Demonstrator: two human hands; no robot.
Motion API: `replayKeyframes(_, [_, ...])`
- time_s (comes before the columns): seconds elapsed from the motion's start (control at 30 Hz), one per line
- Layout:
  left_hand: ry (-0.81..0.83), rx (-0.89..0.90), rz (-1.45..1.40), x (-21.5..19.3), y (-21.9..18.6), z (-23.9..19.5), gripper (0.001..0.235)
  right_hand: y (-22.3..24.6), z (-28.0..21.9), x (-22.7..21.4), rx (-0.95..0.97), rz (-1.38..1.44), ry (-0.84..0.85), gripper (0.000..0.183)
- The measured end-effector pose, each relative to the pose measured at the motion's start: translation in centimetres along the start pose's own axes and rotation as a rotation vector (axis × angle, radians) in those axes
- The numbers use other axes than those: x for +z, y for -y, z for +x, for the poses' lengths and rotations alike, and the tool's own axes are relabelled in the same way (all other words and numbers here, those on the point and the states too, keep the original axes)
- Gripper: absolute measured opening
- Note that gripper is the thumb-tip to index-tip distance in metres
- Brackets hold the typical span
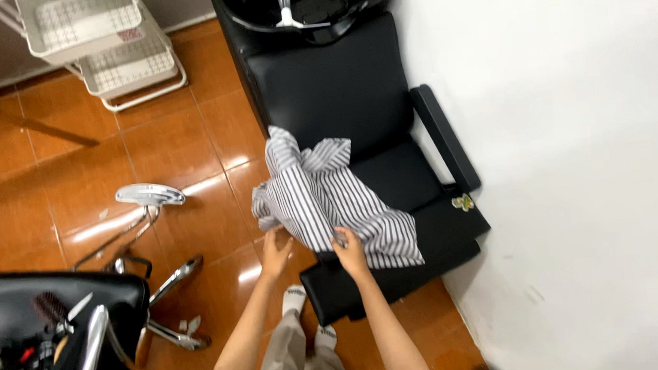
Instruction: The person picks up and folds black and striped towels by hand, hanging them on a yellow rack in a barber shop.
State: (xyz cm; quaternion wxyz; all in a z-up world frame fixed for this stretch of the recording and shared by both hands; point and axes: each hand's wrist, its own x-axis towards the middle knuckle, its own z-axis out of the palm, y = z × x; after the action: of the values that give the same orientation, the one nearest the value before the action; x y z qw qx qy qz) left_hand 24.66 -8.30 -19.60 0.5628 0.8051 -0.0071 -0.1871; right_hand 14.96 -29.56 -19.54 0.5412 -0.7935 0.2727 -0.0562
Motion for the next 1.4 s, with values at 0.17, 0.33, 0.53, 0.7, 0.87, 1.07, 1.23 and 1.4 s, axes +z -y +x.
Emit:
replayKeyframes(0.17, [0.020, 0.319, 0.230, 0.3, 0.9, 5.7, 0.082, -0.2, 3.8, 3.6, 0.074, -0.250, -0.008, 0.054])
replayKeyframes(0.33, [0.179, 0.160, -0.017, 2.1, 0.8, 7.5, 0.112, -0.5, 4.0, 4.5, 0.087, -0.149, -0.037, 0.030])
replayKeyframes(0.53, [0.214, -0.034, 0.169, 3.4, 0.3, 6.2, 0.071, -0.6, 2.5, 2.7, 0.201, -0.045, -0.103, 0.018])
replayKeyframes(0.7, [0.023, 0.183, 0.387, 3.5, -0.4, 2.0, 0.043, -0.1, -0.4, 0.0, 0.040, 0.166, -0.204, 0.016])
replayKeyframes(0.87, [-0.295, 0.729, 0.494, 4.1, -4.3, -3.9, 0.048, 4.1, -5.1, -4.9, 0.041, 0.123, -0.203, 0.021])
replayKeyframes(1.07, [0.351, 0.341, 0.386, 4.1, -14.7, -12.7, 0.033, 14.4, -11.7, -11.0, -0.620, -0.229, -0.142, 0.051])
replayKeyframes(1.23, [0.413, 0.564, 0.333, 1.7, -23.2, -18.2, 0.042, 16.4, -13.8, -14.3, -0.259, -0.261, 0.202, 0.026])
replayKeyframes(1.4, [0.183, 0.869, 0.255, -2.1, -24.7, -17.9, 0.072, 19.3, -12.5, -18.1, -0.337, 0.110, 0.080, 0.032])
